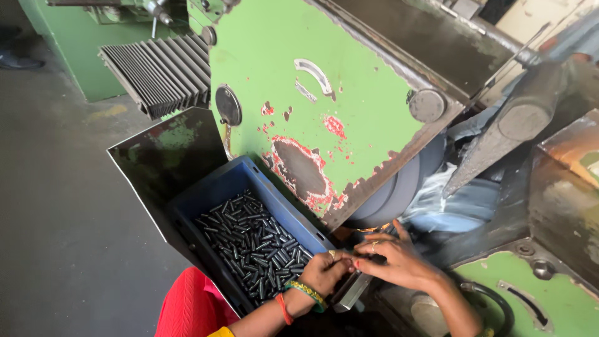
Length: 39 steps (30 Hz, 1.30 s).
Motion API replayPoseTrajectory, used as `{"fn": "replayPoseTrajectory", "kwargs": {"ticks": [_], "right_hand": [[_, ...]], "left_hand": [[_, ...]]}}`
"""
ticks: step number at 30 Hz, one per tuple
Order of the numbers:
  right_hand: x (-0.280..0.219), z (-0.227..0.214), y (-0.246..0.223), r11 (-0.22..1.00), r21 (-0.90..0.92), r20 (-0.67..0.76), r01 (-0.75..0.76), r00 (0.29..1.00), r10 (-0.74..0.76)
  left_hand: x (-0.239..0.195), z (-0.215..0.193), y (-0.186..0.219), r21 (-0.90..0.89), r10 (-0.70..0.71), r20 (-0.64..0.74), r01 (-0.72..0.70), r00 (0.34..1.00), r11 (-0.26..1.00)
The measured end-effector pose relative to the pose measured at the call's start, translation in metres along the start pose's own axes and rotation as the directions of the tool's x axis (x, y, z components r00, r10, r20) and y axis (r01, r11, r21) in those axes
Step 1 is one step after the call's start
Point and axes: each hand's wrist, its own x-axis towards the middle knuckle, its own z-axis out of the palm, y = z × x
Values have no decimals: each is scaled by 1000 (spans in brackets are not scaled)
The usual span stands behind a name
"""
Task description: The person repeatedly picks small metal parts from a blue bin and presses them against a rotating grinding wheel to smooth or deburr their surfaces. The person handles the parts one at a time, rotating them as needed, and returns them to the bin after each pass.
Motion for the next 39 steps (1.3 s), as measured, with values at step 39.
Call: {"fn": "replayPoseTrajectory", "kwargs": {"ticks": [39], "right_hand": [[0,1,-10,987,-114,55,-109,992,116]], "left_hand": [[-20,-1,43,247,200,-43,-184,979,951]]}}
